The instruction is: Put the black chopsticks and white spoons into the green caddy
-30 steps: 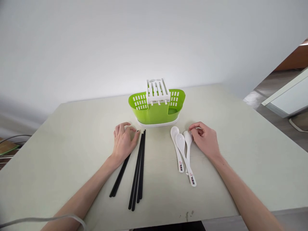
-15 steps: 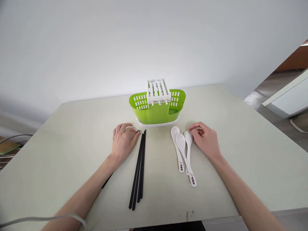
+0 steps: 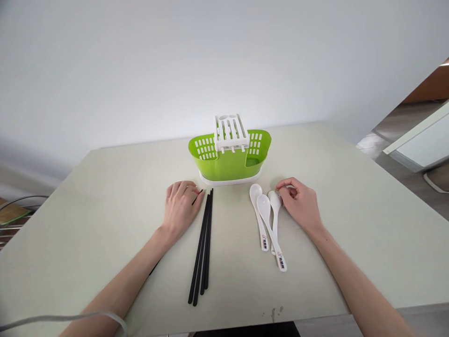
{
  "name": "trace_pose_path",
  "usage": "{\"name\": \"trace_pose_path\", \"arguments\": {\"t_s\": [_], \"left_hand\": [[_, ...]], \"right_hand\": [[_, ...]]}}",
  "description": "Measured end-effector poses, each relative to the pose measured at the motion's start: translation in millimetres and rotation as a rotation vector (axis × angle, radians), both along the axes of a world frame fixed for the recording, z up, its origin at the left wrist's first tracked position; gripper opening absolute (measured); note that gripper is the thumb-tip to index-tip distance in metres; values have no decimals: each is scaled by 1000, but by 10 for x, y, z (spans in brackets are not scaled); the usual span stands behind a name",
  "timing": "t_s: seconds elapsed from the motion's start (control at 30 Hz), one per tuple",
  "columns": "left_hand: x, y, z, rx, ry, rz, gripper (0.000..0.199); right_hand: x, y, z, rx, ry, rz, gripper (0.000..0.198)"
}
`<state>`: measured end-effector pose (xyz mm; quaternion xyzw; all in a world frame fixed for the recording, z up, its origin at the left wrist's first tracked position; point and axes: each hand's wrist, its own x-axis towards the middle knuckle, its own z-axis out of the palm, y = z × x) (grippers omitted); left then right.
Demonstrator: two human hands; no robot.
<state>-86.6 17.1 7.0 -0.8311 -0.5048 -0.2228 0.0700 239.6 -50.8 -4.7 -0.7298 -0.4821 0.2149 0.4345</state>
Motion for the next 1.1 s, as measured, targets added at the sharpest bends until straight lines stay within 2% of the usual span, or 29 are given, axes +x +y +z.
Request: {"name": "trace_pose_path", "arguments": {"t_s": [0.57, 0.67, 0.77, 0.97, 1.1], "left_hand": [[67, -51, -10, 9, 204, 51, 24], [74, -60, -5, -18, 193, 62, 25], [58, -50, -14, -80, 90, 49, 28], [16, 59, -51, -237, -295, -78, 24], [4, 115, 10, -360, -521, -52, 27]], "right_hand": [[12, -3, -9, -5, -11, 6, 13], [9, -9, -7, -11, -9, 5, 14], [-2, -17, 10, -9, 6, 8, 14], [-14, -17, 51, -7, 21, 15, 14], [-3, -7, 38, -9, 27, 4, 13]]}}
